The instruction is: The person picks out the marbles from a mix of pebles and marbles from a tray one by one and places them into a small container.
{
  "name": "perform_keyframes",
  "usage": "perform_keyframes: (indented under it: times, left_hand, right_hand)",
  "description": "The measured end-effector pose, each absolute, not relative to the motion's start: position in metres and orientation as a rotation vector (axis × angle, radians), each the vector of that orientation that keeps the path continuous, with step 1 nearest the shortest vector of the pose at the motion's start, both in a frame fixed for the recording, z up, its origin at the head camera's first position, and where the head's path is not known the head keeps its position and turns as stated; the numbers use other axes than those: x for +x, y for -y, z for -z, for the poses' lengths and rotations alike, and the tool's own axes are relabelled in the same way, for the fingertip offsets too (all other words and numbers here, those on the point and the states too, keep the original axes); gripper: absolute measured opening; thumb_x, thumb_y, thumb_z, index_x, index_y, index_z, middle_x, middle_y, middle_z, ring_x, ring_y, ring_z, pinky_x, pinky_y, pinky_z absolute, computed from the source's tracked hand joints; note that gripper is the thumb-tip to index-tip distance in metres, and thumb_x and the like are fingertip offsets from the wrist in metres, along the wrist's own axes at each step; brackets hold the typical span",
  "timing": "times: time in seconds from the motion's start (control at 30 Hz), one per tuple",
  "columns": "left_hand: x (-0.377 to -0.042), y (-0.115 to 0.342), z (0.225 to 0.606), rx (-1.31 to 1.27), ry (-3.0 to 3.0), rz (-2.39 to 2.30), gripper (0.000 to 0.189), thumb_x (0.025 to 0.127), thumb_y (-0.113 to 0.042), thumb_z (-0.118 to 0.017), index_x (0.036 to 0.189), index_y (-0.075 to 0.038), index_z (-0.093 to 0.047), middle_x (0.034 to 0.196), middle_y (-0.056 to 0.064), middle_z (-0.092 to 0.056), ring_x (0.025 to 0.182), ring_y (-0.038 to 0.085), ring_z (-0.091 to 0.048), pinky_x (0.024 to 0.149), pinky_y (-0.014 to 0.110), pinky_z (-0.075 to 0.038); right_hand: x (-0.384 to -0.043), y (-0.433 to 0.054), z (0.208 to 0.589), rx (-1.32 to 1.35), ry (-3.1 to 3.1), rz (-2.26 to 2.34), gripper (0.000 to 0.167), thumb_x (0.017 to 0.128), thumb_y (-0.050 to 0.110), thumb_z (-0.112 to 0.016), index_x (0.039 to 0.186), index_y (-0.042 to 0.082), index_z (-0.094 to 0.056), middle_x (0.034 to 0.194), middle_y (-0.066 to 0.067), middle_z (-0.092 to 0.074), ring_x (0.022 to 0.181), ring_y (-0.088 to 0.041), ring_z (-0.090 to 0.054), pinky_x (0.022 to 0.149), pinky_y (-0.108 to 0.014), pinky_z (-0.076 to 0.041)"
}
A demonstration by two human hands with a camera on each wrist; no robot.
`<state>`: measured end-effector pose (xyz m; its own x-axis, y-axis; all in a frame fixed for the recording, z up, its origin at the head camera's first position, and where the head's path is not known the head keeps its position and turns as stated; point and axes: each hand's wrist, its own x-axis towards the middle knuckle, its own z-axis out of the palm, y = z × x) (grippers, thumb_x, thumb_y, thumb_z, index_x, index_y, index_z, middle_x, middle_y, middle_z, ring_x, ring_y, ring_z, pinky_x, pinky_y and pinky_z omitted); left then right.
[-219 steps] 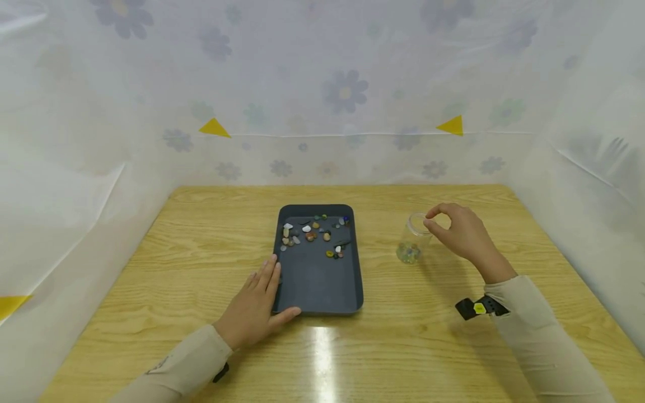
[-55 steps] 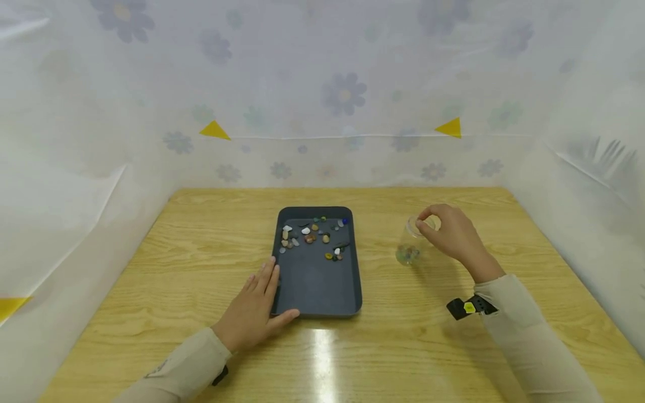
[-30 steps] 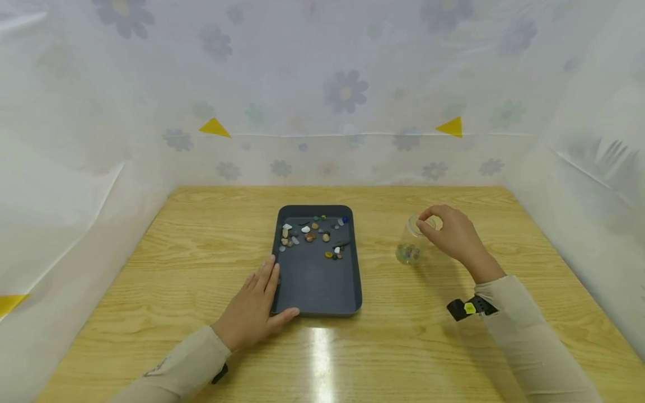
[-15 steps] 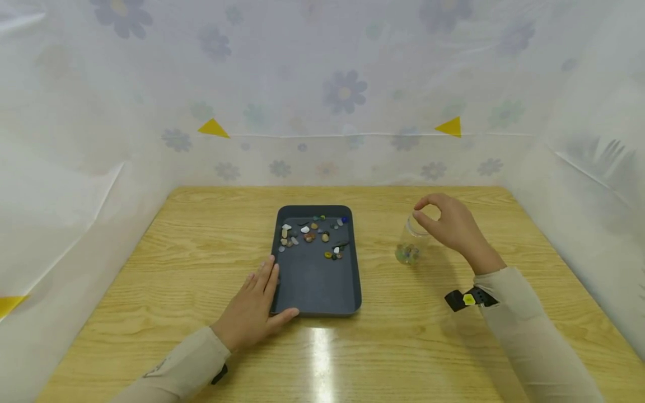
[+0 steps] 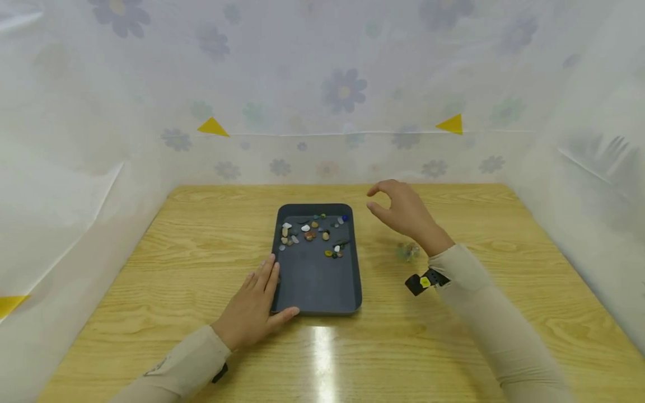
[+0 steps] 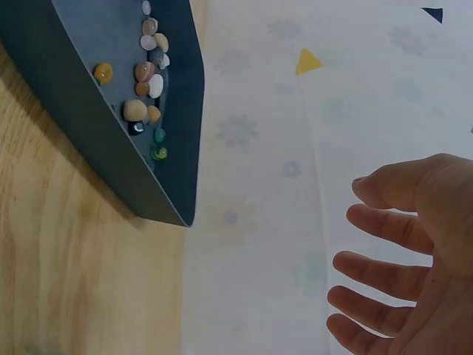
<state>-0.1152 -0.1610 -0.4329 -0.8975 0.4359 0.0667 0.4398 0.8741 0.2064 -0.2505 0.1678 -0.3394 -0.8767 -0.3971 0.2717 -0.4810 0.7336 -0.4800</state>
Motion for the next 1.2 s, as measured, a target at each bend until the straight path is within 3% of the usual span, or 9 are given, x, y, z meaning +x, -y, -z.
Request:
perform_keyframes:
  times: [0.33, 0.6, 1.03, 1.2]
  left_hand:
    - [-0.113, 0.162, 0.435, -0.703, 3.023, 0.331, 0.097, 0.09, -0.07, -0.041, 0.149, 0.005, -0.022, 0.157, 0.021, -0.01, 0.144, 0.033, -0.015, 0.113, 0.051, -0.022]
    - [-0.111, 0.162, 0.434, -0.71, 3.007, 0.328, 0.097, 0.09, -0.069, -0.041, 0.149, 0.005, -0.022, 0.157, 0.02, -0.01, 0.143, 0.034, -0.016, 0.113, 0.051, -0.023]
    - [-0.11, 0.163, 0.436, -0.723, 2.989, 0.329, 0.095, 0.09, -0.067, -0.043, 0.149, 0.005, -0.022, 0.157, 0.021, -0.011, 0.143, 0.035, -0.017, 0.112, 0.052, -0.024]
    - [-0.11, 0.164, 0.436, -0.72, 3.005, 0.336, 0.096, 0.09, -0.068, -0.042, 0.149, 0.004, -0.022, 0.157, 0.02, -0.009, 0.143, 0.034, -0.015, 0.112, 0.052, -0.024]
  right_hand:
    - [-0.283, -0.136, 0.393, 0.714, 2.926, -0.75, 0.042, 0.096, 0.027, -0.059, 0.133, 0.008, -0.053, 0.136, -0.018, -0.05, 0.124, -0.038, -0.046, 0.1, -0.055, -0.039]
    - [-0.294, -0.124, 0.414, 0.657, 3.032, -0.693, 0.037, 0.094, 0.023, -0.062, 0.128, 0.008, -0.059, 0.134, -0.02, -0.05, 0.12, -0.039, -0.047, 0.098, -0.053, -0.041]
    - [-0.3, -0.111, 0.427, 0.488, 3.197, -0.648, 0.037, 0.093, 0.02, -0.058, 0.129, 0.01, -0.06, 0.129, -0.019, -0.053, 0.099, -0.033, -0.059, 0.074, -0.044, -0.051]
    - [-0.301, -0.107, 0.429, 0.448, 3.205, -0.648, 0.032, 0.091, 0.016, -0.058, 0.122, 0.009, -0.064, 0.12, -0.014, -0.06, 0.09, -0.028, -0.061, 0.068, -0.041, -0.052]
